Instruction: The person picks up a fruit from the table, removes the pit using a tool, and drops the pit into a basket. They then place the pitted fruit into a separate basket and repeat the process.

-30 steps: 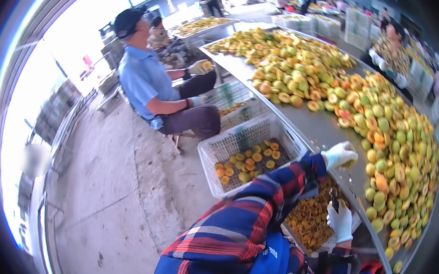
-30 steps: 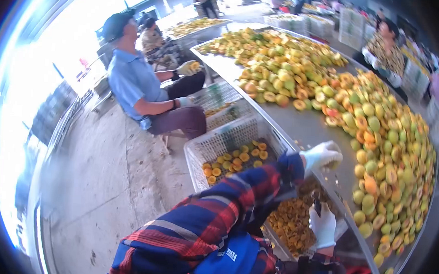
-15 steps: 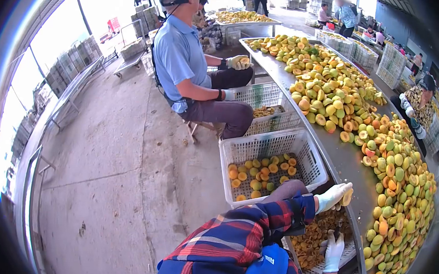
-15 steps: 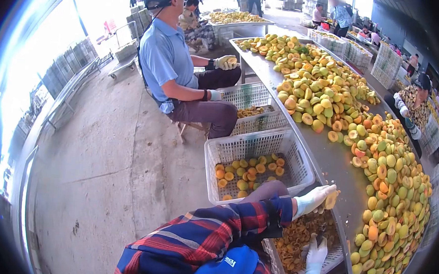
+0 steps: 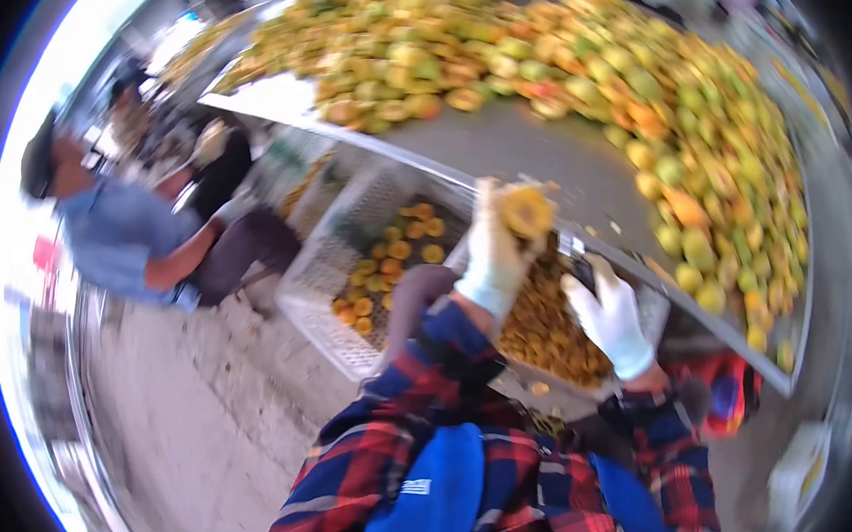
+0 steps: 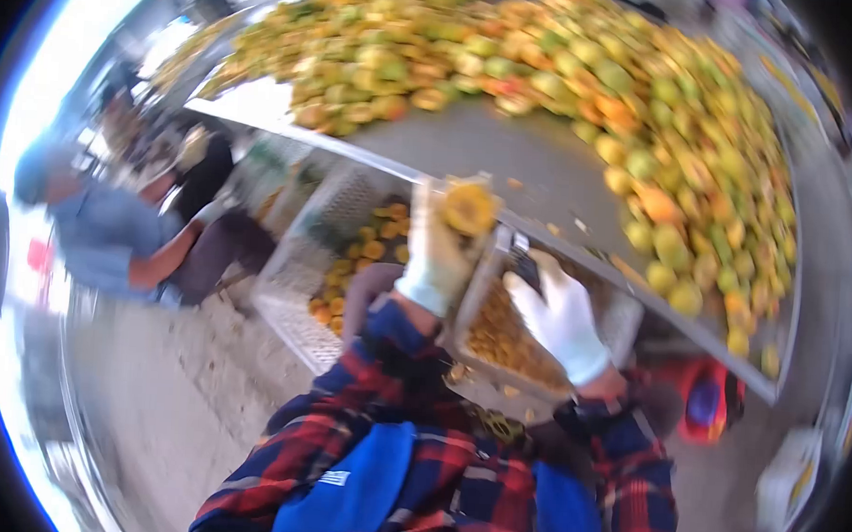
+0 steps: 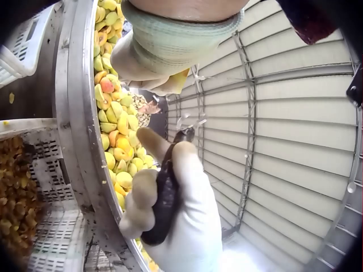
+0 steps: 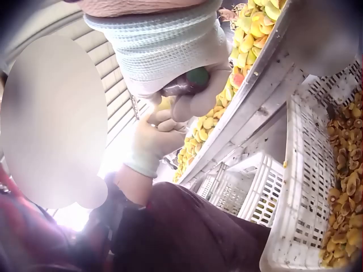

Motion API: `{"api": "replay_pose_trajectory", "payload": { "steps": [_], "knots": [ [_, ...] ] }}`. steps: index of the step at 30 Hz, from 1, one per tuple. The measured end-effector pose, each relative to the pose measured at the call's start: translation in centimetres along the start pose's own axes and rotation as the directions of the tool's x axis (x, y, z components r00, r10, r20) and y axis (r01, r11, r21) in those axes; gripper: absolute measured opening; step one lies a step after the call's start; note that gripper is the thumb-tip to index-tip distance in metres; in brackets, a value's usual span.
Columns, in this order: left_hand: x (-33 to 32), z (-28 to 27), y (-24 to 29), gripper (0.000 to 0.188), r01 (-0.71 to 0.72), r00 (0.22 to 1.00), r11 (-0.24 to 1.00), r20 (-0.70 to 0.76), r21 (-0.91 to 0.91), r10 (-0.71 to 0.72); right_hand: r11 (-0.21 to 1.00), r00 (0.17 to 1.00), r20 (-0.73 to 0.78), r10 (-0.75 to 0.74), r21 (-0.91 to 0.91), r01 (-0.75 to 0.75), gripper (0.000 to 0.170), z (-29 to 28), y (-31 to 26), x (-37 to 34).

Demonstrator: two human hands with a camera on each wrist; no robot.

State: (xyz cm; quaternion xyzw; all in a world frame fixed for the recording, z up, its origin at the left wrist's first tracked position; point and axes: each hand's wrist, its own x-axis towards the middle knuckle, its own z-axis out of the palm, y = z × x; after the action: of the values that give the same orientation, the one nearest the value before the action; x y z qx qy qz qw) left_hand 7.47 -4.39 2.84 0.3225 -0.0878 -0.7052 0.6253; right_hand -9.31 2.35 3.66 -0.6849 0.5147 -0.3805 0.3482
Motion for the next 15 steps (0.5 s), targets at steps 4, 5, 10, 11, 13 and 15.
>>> {"api": "replay_pose_trajectory", "payload": {
  "steps": [4,5,10,11,13,15],
  "knots": [
    [0.6,-0.3,-0.3,0.065,0.015,0.994,0.979,0.105,0.205,-0.038,0.988,0.991,-0.079,-0.112,-0.111,0.103,0.031,-0.1,1.4,0.0],
    [0.5,0.1,-0.6,0.064,0.034,0.996,0.977,0.07,0.21,-0.049,0.98,0.983,-0.105,-0.153,-0.142,0.137,0.031,0.0,1.9,0.1],
    [0.7,1.1,-2.4,0.059,0.055,0.985,0.952,0.141,0.3,-0.102,0.964,0.989,-0.107,-0.103,-0.257,0.072,0.034,-0.5,2.2,0.5],
    [0.3,2.0,-3.0,0.058,0.028,0.99,0.951,0.12,0.306,-0.068,0.96,0.995,-0.079,-0.062,-0.279,0.037,0.033,-0.7,2.3,0.6],
    [0.3,2.3,-3.6,0.057,0.006,0.995,0.947,0.096,0.321,-0.039,0.962,0.992,-0.099,-0.073,-0.27,0.043,0.033,-0.6,3.0,0.6],
    [0.7,1.8,-4.0,0.055,-0.036,0.985,0.944,0.171,0.327,-0.022,0.971,0.988,-0.141,-0.061,-0.238,0.027,0.031,-0.5,3.3,0.7]
  ]
}}
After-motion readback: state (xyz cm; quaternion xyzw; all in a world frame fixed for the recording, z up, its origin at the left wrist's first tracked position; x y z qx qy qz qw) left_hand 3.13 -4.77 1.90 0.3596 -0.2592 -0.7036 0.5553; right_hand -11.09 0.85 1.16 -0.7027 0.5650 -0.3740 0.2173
